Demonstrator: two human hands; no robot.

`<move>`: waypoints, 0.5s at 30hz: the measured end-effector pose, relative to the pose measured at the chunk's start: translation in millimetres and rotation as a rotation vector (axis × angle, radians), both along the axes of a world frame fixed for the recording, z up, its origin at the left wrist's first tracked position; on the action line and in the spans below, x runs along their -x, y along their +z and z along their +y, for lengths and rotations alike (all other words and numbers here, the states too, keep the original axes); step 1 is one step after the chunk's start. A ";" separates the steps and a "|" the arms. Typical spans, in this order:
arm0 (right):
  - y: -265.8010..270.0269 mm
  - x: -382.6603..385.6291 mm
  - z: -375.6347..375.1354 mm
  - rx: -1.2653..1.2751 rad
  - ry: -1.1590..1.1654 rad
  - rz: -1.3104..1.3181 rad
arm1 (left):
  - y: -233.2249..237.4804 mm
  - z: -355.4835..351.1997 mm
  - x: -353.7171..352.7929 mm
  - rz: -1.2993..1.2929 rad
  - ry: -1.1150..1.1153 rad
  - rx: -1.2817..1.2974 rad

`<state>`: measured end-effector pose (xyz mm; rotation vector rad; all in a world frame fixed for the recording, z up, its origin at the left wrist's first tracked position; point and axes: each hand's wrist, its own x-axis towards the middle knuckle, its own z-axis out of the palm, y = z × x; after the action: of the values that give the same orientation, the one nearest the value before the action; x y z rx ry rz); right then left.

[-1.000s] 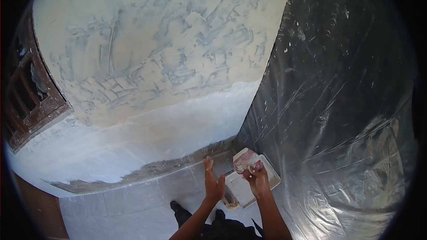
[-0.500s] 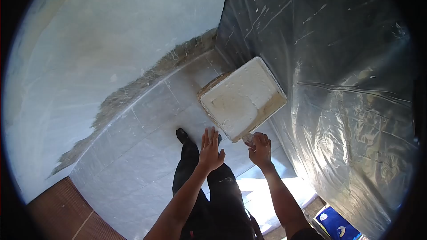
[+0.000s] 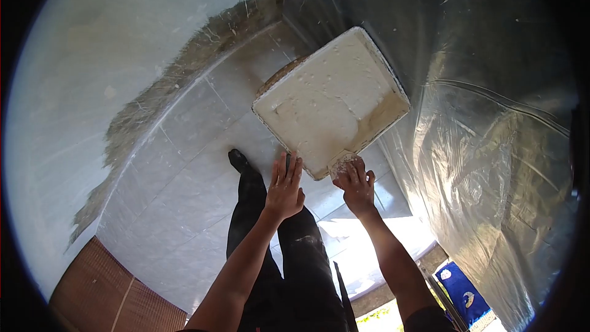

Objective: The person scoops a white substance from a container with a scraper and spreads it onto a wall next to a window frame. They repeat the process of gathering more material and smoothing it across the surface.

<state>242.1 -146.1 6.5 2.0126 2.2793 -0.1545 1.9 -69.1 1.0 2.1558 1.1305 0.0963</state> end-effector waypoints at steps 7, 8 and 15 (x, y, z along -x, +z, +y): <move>12.2 1.5 -34.3 0.145 -0.048 -0.015 | -4.3 5.4 9.1 0.046 -0.069 -0.025; 19.0 2.5 -36.1 0.196 -0.065 -0.028 | -4.4 6.4 10.8 0.042 -0.067 -0.021; 58.1 12.4 0.0 0.020 -0.853 0.741 | -6.5 9.9 16.1 0.036 -0.103 -0.026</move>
<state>229.8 -146.1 64.5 3.1332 1.4185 -1.1211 -14.1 -59.2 -5.5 2.2429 1.0414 0.0256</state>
